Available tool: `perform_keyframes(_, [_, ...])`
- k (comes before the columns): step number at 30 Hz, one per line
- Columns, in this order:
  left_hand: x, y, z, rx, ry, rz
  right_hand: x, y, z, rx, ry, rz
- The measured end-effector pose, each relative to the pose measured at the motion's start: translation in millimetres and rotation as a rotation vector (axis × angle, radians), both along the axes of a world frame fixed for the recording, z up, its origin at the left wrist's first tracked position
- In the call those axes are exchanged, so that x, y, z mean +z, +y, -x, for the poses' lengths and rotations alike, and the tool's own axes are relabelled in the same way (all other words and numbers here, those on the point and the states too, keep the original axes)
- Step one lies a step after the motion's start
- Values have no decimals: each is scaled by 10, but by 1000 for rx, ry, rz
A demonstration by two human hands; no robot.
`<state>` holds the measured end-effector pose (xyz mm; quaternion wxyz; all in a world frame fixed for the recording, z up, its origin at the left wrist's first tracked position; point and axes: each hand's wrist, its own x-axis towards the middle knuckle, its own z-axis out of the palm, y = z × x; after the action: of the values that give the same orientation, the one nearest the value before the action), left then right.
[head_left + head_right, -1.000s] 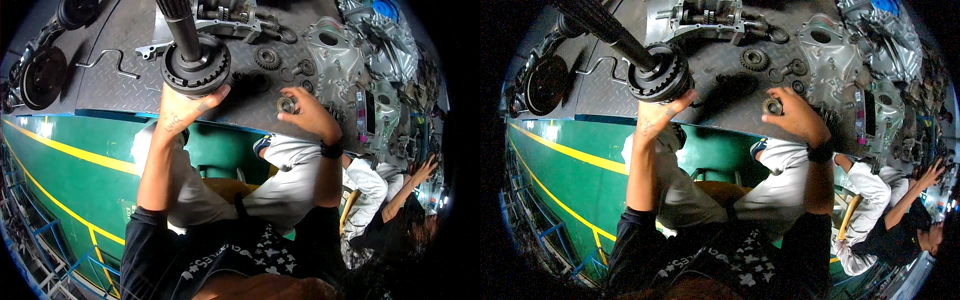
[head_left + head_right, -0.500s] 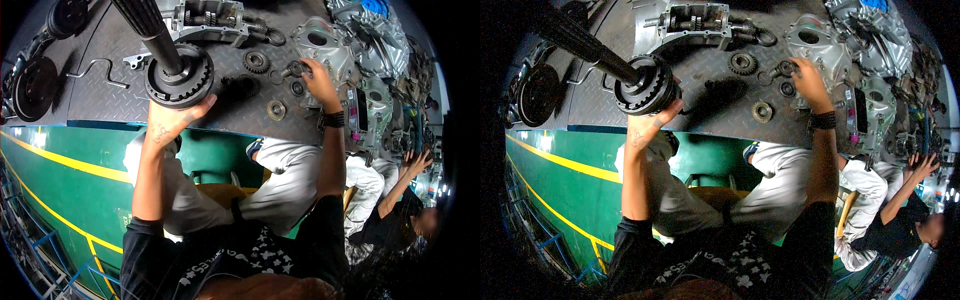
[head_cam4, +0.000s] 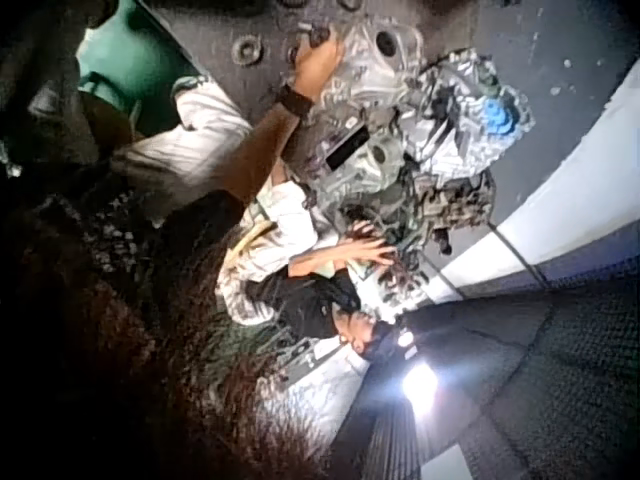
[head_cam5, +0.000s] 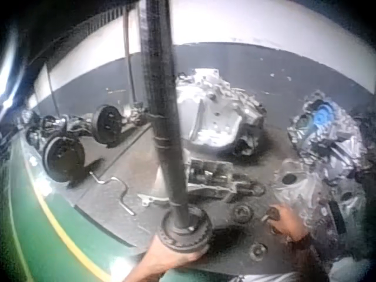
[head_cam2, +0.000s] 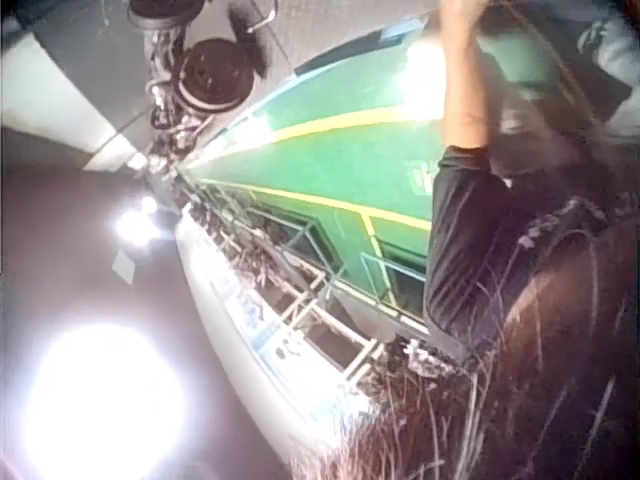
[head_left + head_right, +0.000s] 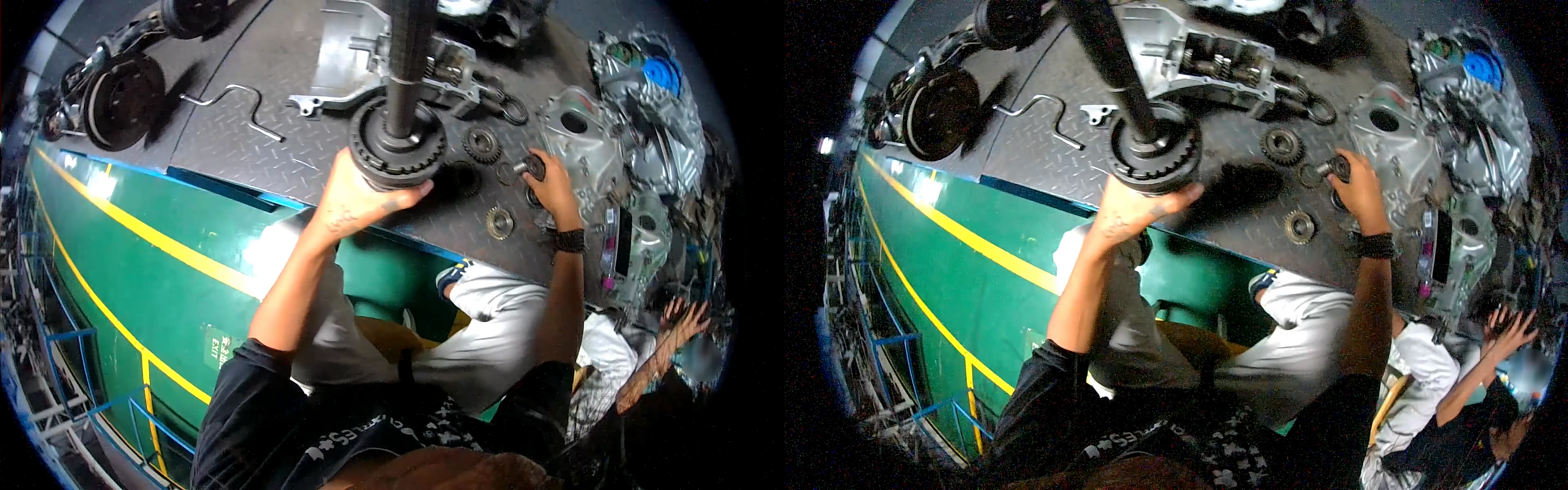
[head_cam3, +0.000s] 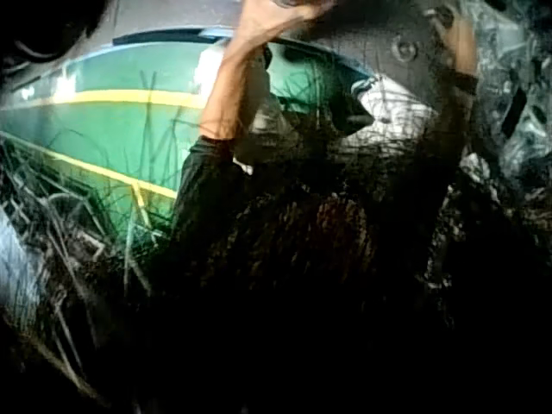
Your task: The person places several gears and components onto a vertical shaft one by one while holding the shaft upright by hand.
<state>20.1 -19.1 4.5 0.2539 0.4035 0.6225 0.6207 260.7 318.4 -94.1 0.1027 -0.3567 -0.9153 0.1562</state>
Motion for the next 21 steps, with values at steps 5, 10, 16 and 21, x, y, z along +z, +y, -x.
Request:
perform_keyframes(5, [-8,-8,37,-11,-25,7,100,3,17,-49,18,-41])
perform_keyframes(10, [-114,-15,66,-12,-17,-49,682,-164,114,-191,842,669])
perform_keyframes(16, [-250,-23,83,-47,1,-63,2661,-1286,936,382,1547,620])
perform_keyframes(21, [-126,51,15,-94,1,-155,3775,-1424,1093,1002,1192,361])
